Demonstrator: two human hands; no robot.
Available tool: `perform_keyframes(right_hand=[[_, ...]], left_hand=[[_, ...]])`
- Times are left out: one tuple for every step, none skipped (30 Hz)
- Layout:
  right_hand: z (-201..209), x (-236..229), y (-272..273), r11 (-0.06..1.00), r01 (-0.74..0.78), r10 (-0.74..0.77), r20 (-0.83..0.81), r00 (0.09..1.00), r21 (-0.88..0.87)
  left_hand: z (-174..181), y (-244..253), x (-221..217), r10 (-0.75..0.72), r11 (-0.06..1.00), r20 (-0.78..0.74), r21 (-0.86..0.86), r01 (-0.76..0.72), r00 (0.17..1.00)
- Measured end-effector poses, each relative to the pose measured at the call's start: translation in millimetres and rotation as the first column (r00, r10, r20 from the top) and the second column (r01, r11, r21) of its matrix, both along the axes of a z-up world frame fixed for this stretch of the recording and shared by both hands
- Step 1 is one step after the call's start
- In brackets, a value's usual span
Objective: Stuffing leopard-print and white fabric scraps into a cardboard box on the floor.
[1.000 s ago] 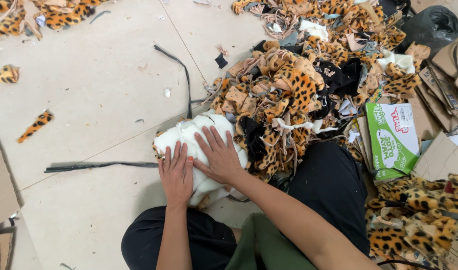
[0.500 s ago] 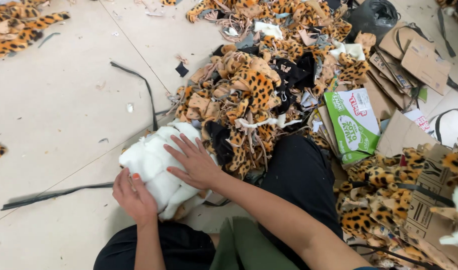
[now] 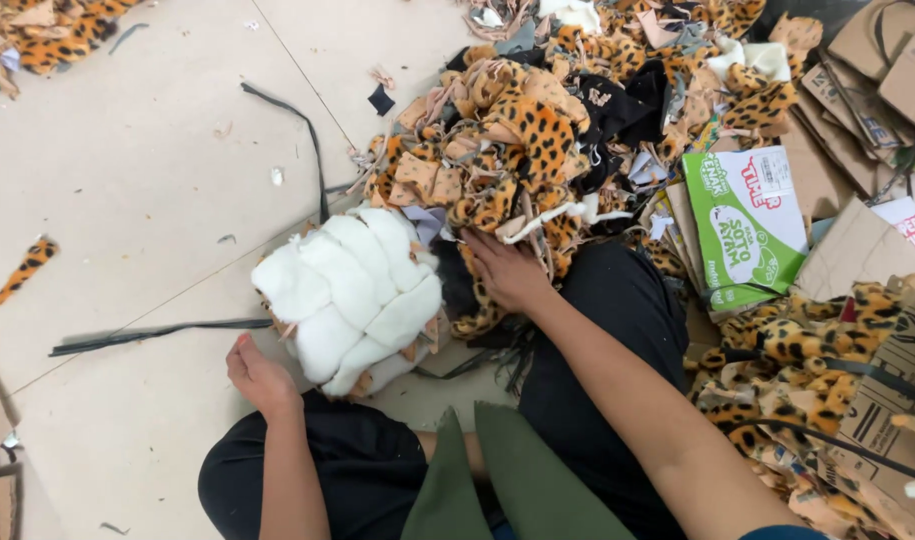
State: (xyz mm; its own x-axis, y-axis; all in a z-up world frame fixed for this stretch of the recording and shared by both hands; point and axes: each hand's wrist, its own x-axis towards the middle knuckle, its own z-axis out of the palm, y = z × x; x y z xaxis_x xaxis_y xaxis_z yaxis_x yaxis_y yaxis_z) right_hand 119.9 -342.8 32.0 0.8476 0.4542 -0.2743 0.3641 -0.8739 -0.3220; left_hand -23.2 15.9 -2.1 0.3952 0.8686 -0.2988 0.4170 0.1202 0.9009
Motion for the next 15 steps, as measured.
perform_keyframes(right_hand=[[-13,5,-4,1.000,0.005,-0.005,0.000,1.000,0.003],[-26,11,-10,0.998,0.035,-0.028,0.133,0.991,-0.046],[-38,19,-18,0.992,0.079,-0.051,0.269,0.962,-0.094],[-48,24,-13,0.991,0.092,-0.063,0.273,0.960,-0.094],[-56,30,-20,0.992,0.123,-0.103,0.314,0.944,-0.043],[-63,37,-29,0.989,0.150,-0.143,0.354,0.924,0.008],[-32,32,-32,0.980,0.198,-0.182,0.362,0.914,-0.009],[-2,28,-34,0.969,0.207,-0.224,0.130,0.966,0.137],[28,26,-30,0.927,0.235,-0.213,-0.105,0.971,0.291],[44,19,-39,0.921,0.270,-0.253,-0.096,0.963,0.282],[58,15,-41,0.821,0.363,-0.358,-0.097,0.929,0.441],[73,11,-41,0.687,0.429,-0.455,-0.113,0.883,0.587],[80,9,-49,0.680,0.440,-0.470,-0.112,0.876,0.587],[88,8,-56,0.470,0.473,-0.557,-0.165,0.814,0.745],[95,5,-64,0.228,0.465,-0.625,-0.238,0.744,0.855]], left_hand=[[-6,5,-4,-0.005,1.000,0.000,0.003,0.005,1.000],[-12,9,-8,0.032,0.999,0.022,-0.022,-0.031,0.999],[-19,11,-6,0.061,0.997,0.046,-0.051,-0.059,0.997],[-39,31,-25,0.048,0.998,0.050,-0.052,-0.046,0.998],[-62,44,-33,-0.068,0.983,0.041,0.176,0.060,0.997],[-85,55,-38,-0.179,0.905,0.013,0.394,0.159,0.984],[-46,28,-24,-0.226,0.903,0.023,0.379,0.201,0.974],[-3,-5,-16,-0.274,0.795,0.127,0.588,0.150,0.953],[45,-39,-20,-0.336,0.650,0.225,0.758,0.053,0.915],[36,-55,-10,-0.370,0.656,0.235,0.751,0.074,0.899],[30,-67,-2,-0.427,0.701,0.217,0.693,0.170,0.878],[23,-78,5,-0.487,0.730,0.203,0.629,0.268,0.849],[42,-112,24,-0.501,0.726,0.204,0.628,0.280,0.841],[62,-147,41,-0.635,0.703,0.212,0.558,0.442,0.743],[81,-182,58,-0.752,0.639,0.231,0.483,0.598,0.617]])
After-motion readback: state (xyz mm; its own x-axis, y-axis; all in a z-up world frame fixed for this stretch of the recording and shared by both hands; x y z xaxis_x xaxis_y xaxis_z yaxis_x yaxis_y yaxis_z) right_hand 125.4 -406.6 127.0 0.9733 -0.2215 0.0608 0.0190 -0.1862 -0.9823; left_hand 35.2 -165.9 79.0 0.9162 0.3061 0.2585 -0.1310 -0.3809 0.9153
